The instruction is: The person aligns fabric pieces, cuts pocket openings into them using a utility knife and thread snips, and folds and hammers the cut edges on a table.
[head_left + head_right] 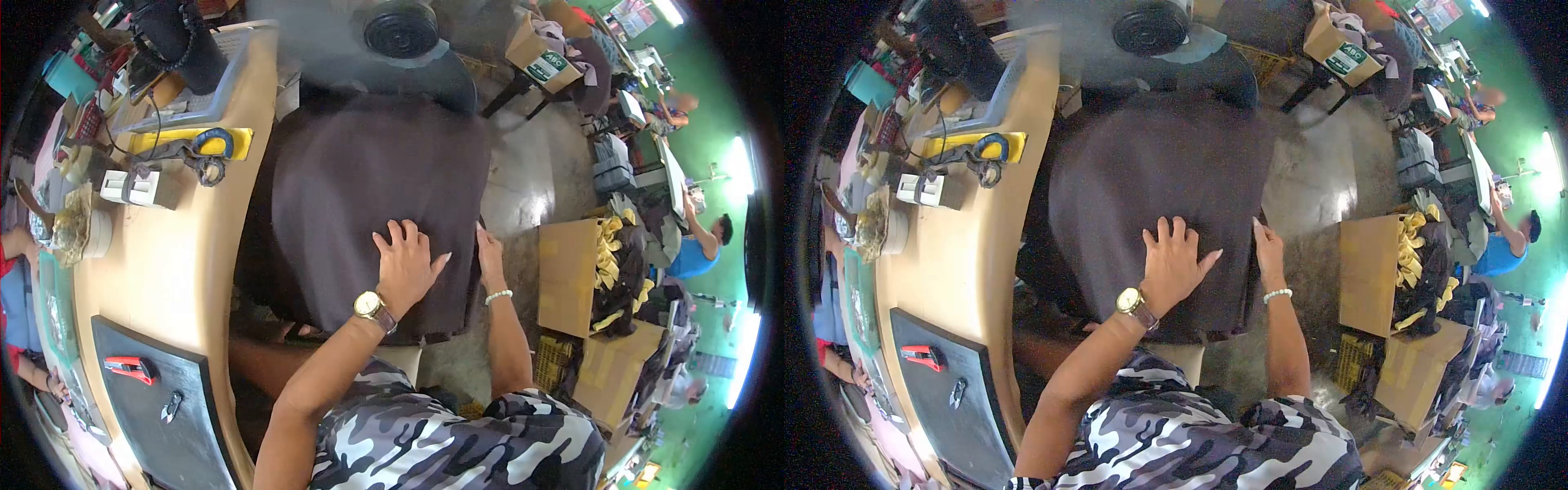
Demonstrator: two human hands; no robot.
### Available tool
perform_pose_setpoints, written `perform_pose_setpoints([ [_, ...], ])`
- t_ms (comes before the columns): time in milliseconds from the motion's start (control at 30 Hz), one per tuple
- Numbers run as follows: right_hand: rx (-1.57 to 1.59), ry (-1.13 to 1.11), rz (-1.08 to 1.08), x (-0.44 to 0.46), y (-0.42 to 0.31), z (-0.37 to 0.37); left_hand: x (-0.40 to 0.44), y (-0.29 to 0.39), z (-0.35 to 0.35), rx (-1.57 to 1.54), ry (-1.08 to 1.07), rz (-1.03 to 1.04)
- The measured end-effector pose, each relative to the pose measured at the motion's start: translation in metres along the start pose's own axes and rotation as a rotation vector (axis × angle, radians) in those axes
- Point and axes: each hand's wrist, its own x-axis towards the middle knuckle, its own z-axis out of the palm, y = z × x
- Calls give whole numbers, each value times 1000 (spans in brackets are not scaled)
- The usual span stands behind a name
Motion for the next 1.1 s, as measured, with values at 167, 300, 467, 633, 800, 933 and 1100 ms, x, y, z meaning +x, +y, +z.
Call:
perform_pose_setpoints([
  [167,-240,124,-211,-22,-12,9,12,3,-9,-125,28,-83],
  [300,-237,96,-161,-29,-21,12,13,4,-9,-129,33,-101],
  [467,-246,-22,-108,-21,-44,10,15,7,-9,-167,-48,-133],
  [633,-773,302,-644,-59,-66,40,29,10,-22,-207,-46,-288],
  [800,-769,211,-695,-86,-60,70,50,10,-14,-202,60,-381],
  [933,-765,82,-696,-91,-53,77,58,-2,11,-151,103,-380],
  [1100,-419,-103,-520,-80,-65,41,61,-19,21,-324,52,-365],
])
